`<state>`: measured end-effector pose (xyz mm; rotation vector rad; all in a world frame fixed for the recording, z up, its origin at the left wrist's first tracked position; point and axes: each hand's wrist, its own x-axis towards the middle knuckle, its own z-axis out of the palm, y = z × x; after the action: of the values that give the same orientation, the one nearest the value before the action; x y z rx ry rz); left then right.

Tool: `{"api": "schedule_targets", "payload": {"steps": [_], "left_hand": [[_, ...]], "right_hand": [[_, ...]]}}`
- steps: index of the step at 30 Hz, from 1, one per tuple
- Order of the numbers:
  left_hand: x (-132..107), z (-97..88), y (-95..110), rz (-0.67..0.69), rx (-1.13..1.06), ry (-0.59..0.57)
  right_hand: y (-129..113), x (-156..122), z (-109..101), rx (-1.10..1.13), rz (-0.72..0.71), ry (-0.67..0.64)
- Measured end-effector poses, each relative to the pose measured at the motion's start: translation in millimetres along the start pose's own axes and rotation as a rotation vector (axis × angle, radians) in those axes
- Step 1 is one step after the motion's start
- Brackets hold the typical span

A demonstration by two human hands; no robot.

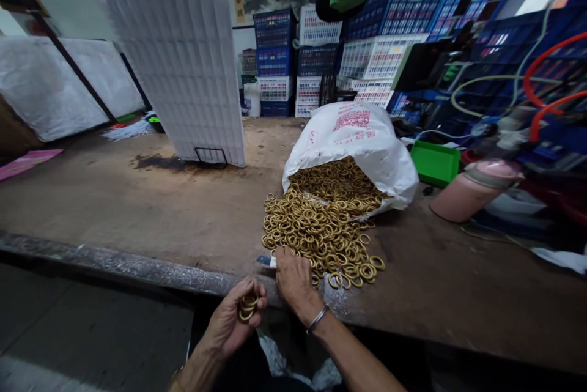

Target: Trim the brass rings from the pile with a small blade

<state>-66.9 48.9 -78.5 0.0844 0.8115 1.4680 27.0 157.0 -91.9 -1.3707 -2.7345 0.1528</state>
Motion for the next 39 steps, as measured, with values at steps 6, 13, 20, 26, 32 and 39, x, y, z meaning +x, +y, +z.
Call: {"api": "schedule_targets", "payload": {"steps": [6, 13, 20, 26, 32, 39], "left_hand": [[6, -6.3, -4, 0.022, 0.05, 0.026], [8, -3.4, -4, 0.096, 0.147, 0.048], [17, -1.8, -3, 0.244, 0.328, 0.103], [21, -0.2, 1, 0.438, 0.658, 0.129], [19, -6.4, 2, 0.585, 0.902, -0.061], [17, -10.6, 0, 0.671, 0.977, -0.183]], "right_hand": [[1, 3, -5, 0.031, 0.021, -0.007], [6, 2, -5, 0.156, 0.015, 0.032], [11, -2, -15, 0.452, -0.036, 0.092], [10, -4, -23, 1.0, 0.025, -0.119], [10, -11, -26, 1.412, 0.136, -0.376], [3, -17, -29, 1.54, 0.186, -0.551]]}}
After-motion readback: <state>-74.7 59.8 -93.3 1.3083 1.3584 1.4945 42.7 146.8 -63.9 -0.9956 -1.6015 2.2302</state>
